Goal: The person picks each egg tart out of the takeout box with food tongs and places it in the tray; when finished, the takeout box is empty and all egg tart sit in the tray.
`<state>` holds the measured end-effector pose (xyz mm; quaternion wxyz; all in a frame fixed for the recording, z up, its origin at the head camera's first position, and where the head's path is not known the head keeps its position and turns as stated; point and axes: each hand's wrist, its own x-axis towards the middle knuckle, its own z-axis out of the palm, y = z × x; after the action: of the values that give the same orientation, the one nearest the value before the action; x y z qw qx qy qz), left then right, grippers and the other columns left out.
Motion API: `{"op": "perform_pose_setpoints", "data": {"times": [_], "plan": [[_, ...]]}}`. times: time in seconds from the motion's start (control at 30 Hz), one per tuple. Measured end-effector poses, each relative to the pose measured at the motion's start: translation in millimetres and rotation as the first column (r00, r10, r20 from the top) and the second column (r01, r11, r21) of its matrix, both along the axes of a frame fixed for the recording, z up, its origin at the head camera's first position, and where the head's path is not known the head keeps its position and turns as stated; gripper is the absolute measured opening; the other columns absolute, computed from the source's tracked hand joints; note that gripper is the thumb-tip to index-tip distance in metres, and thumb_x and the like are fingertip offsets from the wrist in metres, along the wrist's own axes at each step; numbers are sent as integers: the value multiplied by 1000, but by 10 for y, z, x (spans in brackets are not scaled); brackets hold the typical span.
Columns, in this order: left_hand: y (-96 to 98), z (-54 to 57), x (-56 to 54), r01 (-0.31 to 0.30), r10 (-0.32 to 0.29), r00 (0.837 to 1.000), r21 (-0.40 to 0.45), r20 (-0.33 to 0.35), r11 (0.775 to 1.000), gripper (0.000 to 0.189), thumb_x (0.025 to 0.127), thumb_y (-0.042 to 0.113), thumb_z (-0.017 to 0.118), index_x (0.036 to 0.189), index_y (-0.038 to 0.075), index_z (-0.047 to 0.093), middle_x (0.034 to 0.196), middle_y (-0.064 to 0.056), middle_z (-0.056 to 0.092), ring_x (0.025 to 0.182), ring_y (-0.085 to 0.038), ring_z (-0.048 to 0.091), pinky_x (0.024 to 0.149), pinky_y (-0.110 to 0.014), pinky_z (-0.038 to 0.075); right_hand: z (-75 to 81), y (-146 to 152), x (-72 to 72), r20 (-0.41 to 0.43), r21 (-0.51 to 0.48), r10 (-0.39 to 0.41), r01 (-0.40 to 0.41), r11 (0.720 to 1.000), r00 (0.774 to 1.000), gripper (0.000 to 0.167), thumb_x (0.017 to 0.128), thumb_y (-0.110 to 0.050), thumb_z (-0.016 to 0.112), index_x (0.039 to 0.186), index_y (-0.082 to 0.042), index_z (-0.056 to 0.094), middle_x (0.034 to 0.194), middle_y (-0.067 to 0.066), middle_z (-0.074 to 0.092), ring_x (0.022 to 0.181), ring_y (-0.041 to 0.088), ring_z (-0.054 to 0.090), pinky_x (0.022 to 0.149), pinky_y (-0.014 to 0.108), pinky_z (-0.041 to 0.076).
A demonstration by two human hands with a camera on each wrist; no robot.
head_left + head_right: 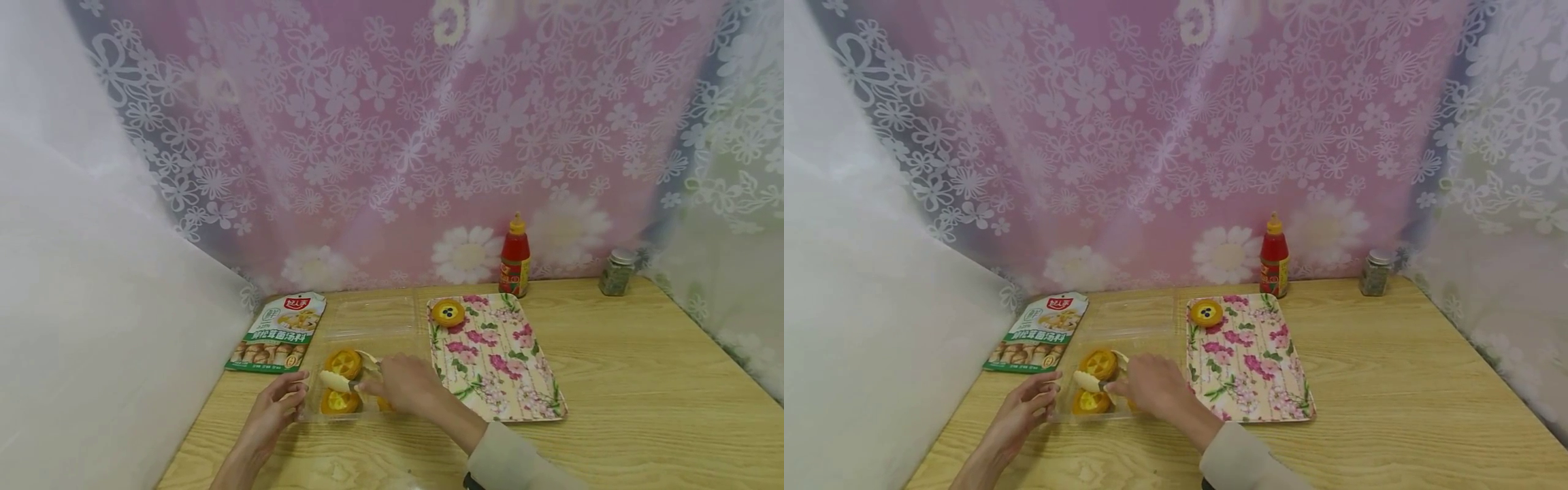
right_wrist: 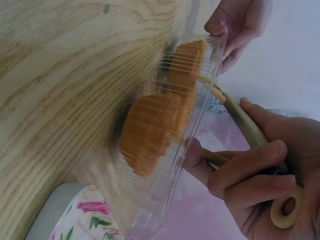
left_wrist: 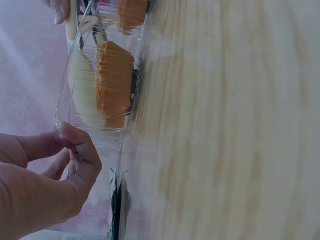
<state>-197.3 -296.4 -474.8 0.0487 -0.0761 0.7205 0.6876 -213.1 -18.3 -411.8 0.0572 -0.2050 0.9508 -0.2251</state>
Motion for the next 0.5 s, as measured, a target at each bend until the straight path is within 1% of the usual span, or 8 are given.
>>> {"op": "perform_pose_setpoints", "data": {"times": [0.1,0.3,0.37,0.5], "plan": [[1,1,-4,-2,2,1000,3,1,1000,42,106,9,61,146,3,55,115,-12,60,76,-18,52,67,-34,52,-13,-6,-4,-15,7,6,-6,1000,1000,60,100,-54,64,58,-17,44,50,-7,25,43,8,22,40,24,19],[8,11,-6,-11,11,1000,5,2,1000,41,106,8,60,146,2,55,115,-12,60,76,-18,52,67,-34,52,-15,30,-3,-40,-21,24,-25,999,999,45,101,-46,66,70,-16,60,53,-6,32,44,8,26,41,23,21],[11,9,-4,-15,15,1000,6,4,1000,41,106,8,60,145,2,55,114,-11,60,76,-18,52,66,-34,52,-22,44,0,-47,-25,31,-32,999,998,42,102,-45,67,72,-15,62,53,-5,34,45,8,28,42,23,22],[17,-1,-2,-17,17,1000,10,6,1000,40,106,8,60,145,1,56,114,-11,60,75,-18,52,66,-34,52,-33,68,8,-51,-34,36,-37,999,998,41,102,-44,66,73,-15,62,55,-6,36,46,7,29,42,21,24]]}}
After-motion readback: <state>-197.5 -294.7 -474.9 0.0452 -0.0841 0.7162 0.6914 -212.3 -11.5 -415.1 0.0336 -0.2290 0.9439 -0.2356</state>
